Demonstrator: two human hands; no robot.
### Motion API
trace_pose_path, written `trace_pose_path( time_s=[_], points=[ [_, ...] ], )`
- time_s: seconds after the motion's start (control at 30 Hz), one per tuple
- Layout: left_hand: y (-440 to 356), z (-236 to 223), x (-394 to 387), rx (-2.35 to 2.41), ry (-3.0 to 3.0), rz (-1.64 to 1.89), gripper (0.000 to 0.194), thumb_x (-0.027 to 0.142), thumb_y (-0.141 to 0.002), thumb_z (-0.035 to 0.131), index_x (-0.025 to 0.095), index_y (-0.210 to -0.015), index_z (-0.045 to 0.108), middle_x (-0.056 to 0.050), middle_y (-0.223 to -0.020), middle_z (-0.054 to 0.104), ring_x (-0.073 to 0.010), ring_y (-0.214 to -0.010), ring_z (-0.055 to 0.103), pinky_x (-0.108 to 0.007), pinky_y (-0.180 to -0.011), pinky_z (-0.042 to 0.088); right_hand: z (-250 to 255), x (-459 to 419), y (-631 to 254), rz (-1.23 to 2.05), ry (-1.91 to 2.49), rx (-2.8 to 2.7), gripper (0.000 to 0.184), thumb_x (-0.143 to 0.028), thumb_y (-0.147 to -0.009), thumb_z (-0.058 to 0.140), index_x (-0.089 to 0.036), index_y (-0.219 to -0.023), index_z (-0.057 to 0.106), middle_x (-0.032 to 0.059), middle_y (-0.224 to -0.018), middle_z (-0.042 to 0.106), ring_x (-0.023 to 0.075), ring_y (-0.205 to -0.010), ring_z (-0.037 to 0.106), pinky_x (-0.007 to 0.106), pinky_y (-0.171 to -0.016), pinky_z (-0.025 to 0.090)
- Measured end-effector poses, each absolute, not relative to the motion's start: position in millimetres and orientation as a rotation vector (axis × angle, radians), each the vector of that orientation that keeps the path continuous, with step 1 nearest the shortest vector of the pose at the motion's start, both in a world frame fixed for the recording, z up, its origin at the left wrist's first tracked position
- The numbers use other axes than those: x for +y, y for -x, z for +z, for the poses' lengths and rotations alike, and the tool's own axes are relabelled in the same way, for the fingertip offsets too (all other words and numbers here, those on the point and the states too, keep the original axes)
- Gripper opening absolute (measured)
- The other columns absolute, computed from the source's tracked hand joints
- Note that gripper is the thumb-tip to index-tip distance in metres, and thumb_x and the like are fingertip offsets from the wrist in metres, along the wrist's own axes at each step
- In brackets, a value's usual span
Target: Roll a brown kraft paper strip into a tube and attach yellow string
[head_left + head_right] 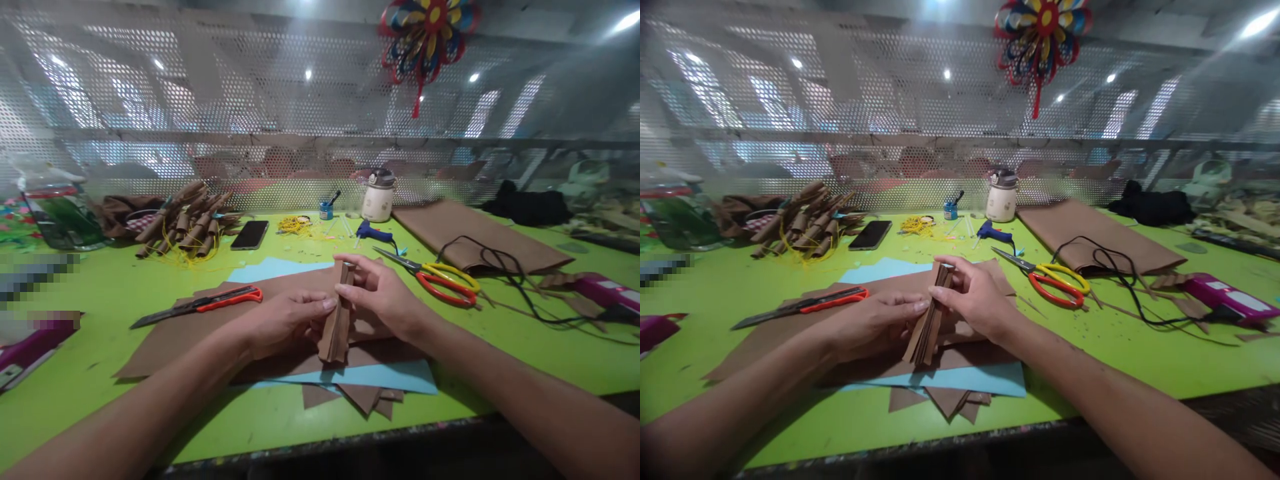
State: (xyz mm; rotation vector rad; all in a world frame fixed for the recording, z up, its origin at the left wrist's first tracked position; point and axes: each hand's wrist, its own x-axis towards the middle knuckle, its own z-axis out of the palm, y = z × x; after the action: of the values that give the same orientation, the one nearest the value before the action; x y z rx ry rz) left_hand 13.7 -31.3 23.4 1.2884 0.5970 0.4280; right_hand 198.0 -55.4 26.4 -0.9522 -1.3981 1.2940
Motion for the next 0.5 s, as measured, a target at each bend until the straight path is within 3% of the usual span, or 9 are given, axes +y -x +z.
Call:
trace_pose_path(
  time_s=[0.17,0.4,0.5],
  points=[
    [-13.7,23.2,-29.4,0.579,-1.159,0.400,0.024,0.032,-0.083,0.061,0.014,-0.098,0.067,-0.006,-0.086,0.063,-0.0119,-0.072,0.053,-0.025,-0.068,0.039,25.4,-55.7,-197.5,1.283,0.966,-1.406,0.053,-0.024,-0.075,0.065,-0.019,-0.124,0.047,0.0017,-0.084,0.060,0.0134,-0.074,0.058,0.026,-0.064,0.050],
    [-13.6,25.6,-29.0,0.568,-1.090,0.383,0.029,0.029,-0.083,0.060,0.017,-0.109,0.063,-0.009,-0.099,0.066,-0.0176,-0.082,0.061,-0.031,-0.074,0.046,25.2,-55.6,-200.3,1.221,1.000,-1.451,0.049,-0.027,-0.077,0.064,-0.020,-0.123,0.049,0.0003,-0.080,0.059,0.0102,-0.063,0.053,0.022,-0.054,0.044],
    [-13.0,24.9,-28.2,0.557,-1.067,0.400,0.027,0.027,-0.084,0.059,0.016,-0.109,0.062,-0.009,-0.096,0.066,-0.0172,-0.079,0.062,-0.032,-0.073,0.048,24.6,-53.6,-202.9,1.167,0.985,-1.479,0.047,-0.028,-0.079,0.062,-0.018,-0.123,0.049,-0.0001,-0.076,0.058,0.0102,-0.062,0.052,0.024,-0.056,0.044]
  ],
)
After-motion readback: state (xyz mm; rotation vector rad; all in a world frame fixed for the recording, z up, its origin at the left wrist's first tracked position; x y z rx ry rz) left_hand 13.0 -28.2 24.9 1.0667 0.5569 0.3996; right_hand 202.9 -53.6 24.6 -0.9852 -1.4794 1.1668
